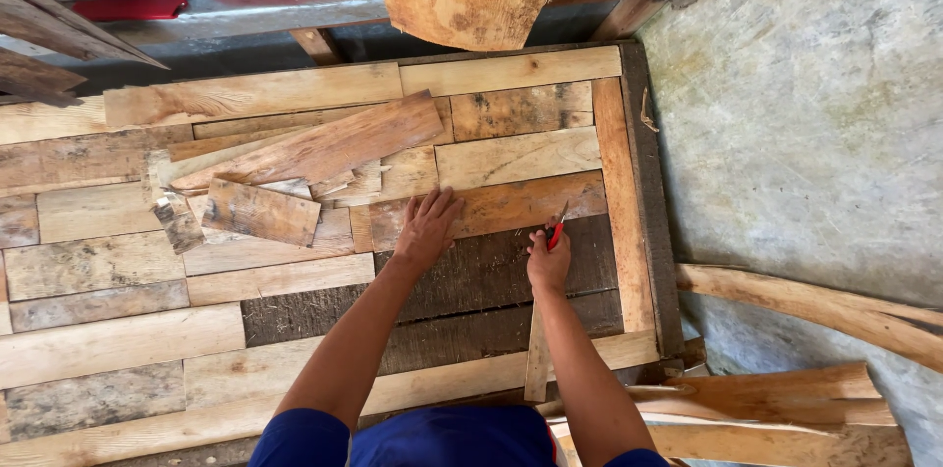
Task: Cutting and arranging thin wood strips on a panel using a utility knife.
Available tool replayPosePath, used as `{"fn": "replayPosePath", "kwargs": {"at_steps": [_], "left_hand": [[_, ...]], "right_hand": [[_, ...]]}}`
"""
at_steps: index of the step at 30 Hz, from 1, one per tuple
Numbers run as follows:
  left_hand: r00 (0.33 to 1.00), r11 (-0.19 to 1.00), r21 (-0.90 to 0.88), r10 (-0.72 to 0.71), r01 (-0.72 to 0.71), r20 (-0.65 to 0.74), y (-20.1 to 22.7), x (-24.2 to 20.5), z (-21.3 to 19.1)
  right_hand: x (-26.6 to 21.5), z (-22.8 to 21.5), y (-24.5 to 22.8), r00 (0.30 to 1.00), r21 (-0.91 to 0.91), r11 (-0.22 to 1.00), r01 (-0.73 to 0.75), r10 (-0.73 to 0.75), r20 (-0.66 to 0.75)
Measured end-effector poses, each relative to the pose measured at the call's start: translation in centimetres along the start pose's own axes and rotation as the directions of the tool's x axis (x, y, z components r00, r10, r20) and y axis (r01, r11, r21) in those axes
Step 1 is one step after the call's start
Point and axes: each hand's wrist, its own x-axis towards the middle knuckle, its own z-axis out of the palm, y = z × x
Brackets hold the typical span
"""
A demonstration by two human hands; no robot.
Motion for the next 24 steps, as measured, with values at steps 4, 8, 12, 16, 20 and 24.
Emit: {"fn": "replayPosePath", "kwargs": {"at_steps": [4, 8, 12, 16, 20, 24], "left_hand": [[1.000, 1.000, -0.004, 0.003, -0.003, -0.013, -0.1, 0.0, 0.1], [1.000, 1.000, -0.013, -0.001, 0.000, -0.013, -0.1, 0.0, 0.3], [1.000, 1.000, -0.009, 0.001, -0.001, -0.010, -0.1, 0.0, 0.3], [1.000, 1.000, -0.017, -0.001, 0.001, -0.011, -0.2, 0.1, 0.5], [1.000, 1.000, -0.010, -0.004, 0.004, -0.012, 0.4, -0.4, -0.5], [0.995, 0.999, -0.011, 0.031, -0.033, -0.096, 0.8, -0.2, 0.7]], "right_hand": [[0.4, 0.0, 0.9, 1.000, 0.006, 1.000, 0.002, -0.002, -0.010], [0.4, 0.1, 0.9, 1.000, 0.036, 0.999, 0.004, -0.004, -0.005], [0.3, 0.1, 0.9, 1.000, 0.046, 0.999, 0.024, -0.023, -0.011], [0.2, 0.2, 0.8, 0.999, 0.038, 0.999, 0.034, -0.033, -0.014], [0.0, 0.2, 0.5, 0.999, 0.039, 0.998, 0.048, -0.048, -0.020], [0.3, 0.1, 1.0, 0.999, 0.048, 0.998, 0.036, -0.034, -0.025]]}}
